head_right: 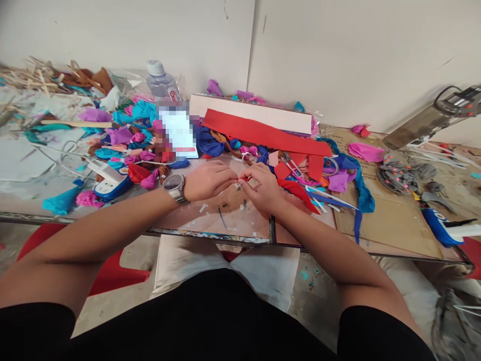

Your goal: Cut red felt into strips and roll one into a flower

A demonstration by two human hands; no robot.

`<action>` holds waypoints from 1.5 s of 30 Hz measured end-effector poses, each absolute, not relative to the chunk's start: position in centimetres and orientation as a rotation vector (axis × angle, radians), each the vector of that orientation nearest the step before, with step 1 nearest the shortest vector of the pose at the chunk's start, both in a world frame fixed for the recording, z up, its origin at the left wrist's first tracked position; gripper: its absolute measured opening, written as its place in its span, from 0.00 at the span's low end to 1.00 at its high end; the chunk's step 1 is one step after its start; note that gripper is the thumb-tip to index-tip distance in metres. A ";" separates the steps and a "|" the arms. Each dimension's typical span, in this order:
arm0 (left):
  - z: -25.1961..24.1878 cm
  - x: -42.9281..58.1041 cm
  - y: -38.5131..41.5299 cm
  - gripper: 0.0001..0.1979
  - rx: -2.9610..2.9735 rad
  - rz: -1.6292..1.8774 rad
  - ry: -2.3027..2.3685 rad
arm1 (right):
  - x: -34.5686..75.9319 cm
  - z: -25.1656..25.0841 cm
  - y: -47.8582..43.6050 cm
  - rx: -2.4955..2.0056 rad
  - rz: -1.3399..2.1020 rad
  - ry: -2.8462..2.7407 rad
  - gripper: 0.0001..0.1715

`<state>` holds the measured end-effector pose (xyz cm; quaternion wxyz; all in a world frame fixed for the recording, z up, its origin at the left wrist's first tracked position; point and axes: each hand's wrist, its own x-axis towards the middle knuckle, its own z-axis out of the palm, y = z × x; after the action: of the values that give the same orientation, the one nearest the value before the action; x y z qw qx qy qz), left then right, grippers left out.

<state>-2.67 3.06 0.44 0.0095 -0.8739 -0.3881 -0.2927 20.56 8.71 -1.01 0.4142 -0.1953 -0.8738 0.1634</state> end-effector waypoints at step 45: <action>-0.6 -2.6 3.0 0.14 -2.556 -1.186 -1.085 | 20.6 0.0 7.5 -0.733 0.806 -2.051 0.12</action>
<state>-2.61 2.96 -0.60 0.0611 -0.8450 -0.3585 -0.3921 20.62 7.49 0.00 0.3983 -0.2896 -0.8099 0.3185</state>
